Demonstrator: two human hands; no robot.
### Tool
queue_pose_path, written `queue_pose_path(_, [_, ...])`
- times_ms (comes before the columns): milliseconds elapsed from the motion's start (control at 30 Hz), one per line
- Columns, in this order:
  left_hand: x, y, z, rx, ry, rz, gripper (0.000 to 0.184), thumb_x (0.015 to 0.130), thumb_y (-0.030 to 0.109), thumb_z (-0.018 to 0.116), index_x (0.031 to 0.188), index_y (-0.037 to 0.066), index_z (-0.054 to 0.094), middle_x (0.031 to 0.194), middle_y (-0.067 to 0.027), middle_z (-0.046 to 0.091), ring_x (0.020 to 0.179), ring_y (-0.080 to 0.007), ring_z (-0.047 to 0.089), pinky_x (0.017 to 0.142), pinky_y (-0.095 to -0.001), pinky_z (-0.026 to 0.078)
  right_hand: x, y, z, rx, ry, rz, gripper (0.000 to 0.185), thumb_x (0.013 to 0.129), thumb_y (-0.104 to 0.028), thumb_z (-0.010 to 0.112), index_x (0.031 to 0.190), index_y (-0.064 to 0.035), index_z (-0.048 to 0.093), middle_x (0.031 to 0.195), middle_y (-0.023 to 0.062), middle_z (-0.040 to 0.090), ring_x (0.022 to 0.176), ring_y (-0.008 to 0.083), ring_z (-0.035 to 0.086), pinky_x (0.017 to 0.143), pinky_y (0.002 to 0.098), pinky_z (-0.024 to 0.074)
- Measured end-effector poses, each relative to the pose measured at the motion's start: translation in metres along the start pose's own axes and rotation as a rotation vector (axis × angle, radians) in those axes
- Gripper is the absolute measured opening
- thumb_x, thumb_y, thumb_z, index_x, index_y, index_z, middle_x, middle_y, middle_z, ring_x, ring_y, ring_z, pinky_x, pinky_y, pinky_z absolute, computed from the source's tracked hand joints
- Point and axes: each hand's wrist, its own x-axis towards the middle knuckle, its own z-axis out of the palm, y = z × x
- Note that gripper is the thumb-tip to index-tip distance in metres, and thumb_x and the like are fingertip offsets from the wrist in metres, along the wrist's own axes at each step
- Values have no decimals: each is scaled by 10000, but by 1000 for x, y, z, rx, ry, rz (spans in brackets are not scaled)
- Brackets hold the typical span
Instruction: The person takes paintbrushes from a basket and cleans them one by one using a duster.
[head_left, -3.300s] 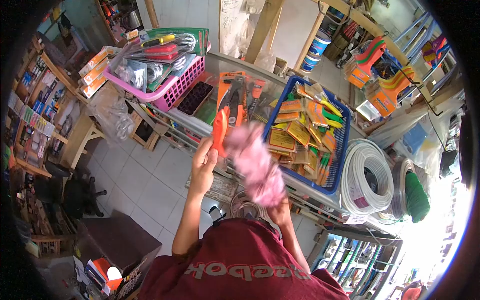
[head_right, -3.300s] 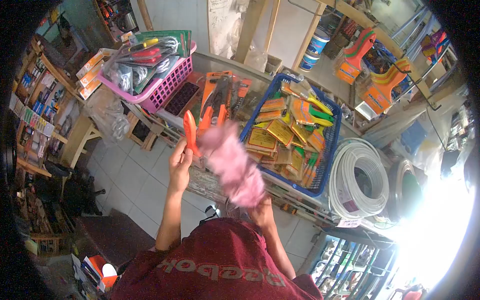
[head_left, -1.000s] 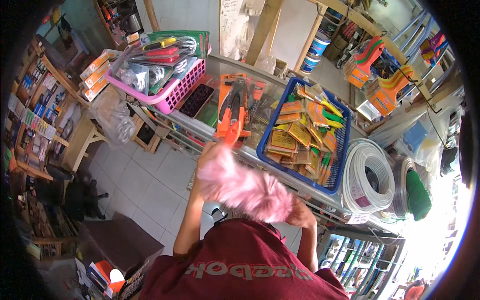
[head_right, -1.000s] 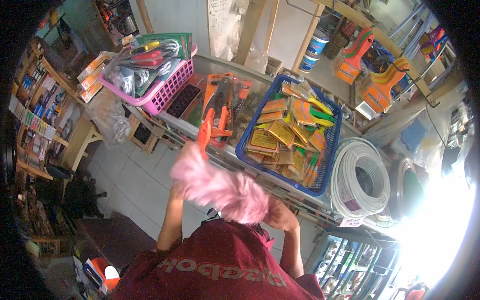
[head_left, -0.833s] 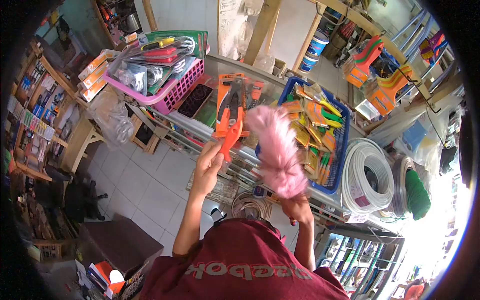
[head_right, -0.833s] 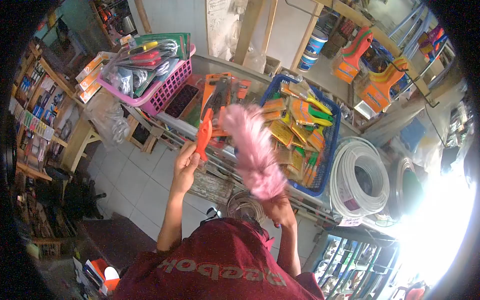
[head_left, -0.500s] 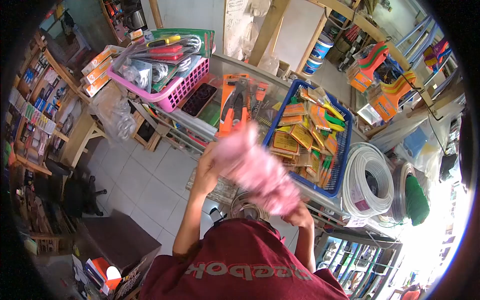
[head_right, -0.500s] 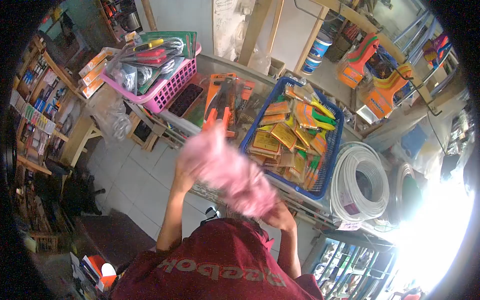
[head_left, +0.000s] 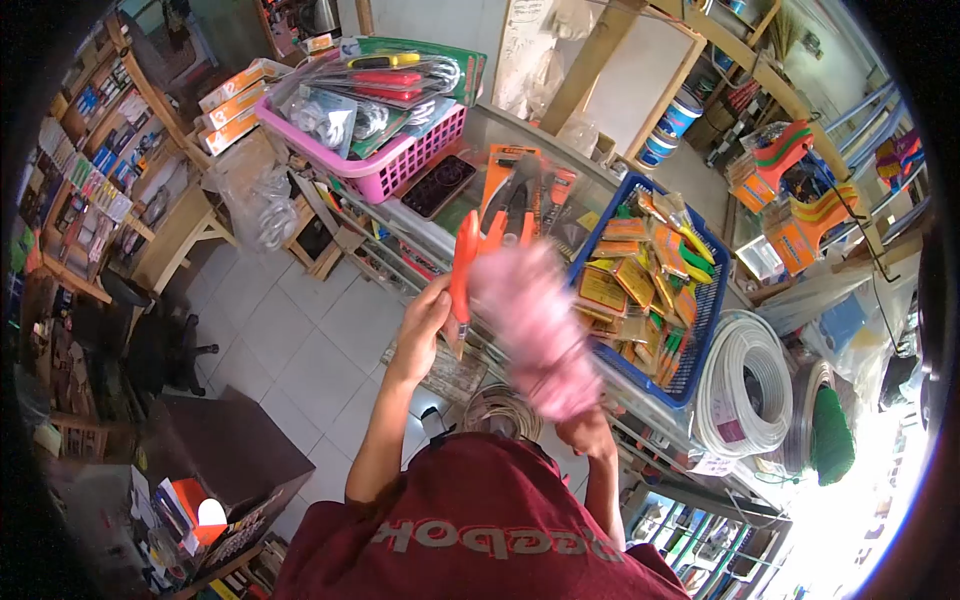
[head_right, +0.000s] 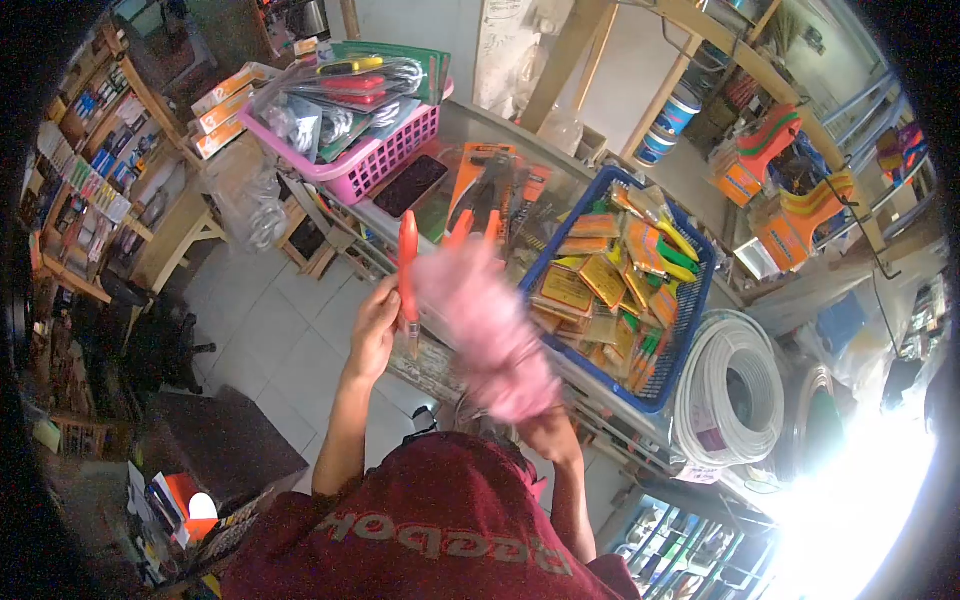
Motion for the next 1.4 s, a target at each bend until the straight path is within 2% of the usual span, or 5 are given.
queue_pose_path(100, [-2, 0, 4, -30, 57, 77, 569, 847, 318, 582, 1283, -18, 440, 1076, -51, 574, 906, -106, 540, 812, -226, 424, 2, 9, 11, -1582, -146, -616, 409, 758, -21, 615, 1160, -26, 541, 1071, 67, 608, 991, 151, 556, 834, 290, 460])
queue_pose_path(767, [-63, 41, -74, -216, -46, -233, 603, 845, 123, 610, 1376, 60, 332, 1155, -66, 505, 988, -175, 569, 767, -359, 547, 64, 104, 8, -1082, 311, -623, 112, 841, -103, 564, 771, -15, 562, 582, 9, 506, 548, 223, 483, 563, 418, 414])
queue_pose_path(967, [-76, 16, -90, -217, -155, -305, 661, 779, 191, 614, 1347, 15, 326, 1137, -98, 522, 1002, -163, 567, 743, -331, 539, 80, 109, -32, -1882, 60, -978, 457, 782, -189, 628, 1198, -38, 510, 1104, 132, 604, 995, 226, 588, 870, 338, 442])
queue_pose_path(1100, [-70, 17, -81, -290, -288, -298, 768, 705, 203, 611, 1373, 12, 282, 1148, -113, 501, 964, -190, 577, 722, -347, 532, 81, 115, -41, -1045, 7, -736, 393, 835, -100, 596, 1211, -62, 489, 1166, 63, 556, 1062, 176, 531, 913, 320, 424])
queue_pose_path(1400, [-59, 10, -76, -282, -241, -325, 752, 694, 151, 585, 1366, -5, 287, 1092, -129, 513, 855, -208, 598, 635, -348, 533, 68, 101, -21, -1069, -86, -904, 337, 804, -79, 636, 1128, -22, 565, 1181, 87, 570, 1072, 178, 542, 887, 342, 446])
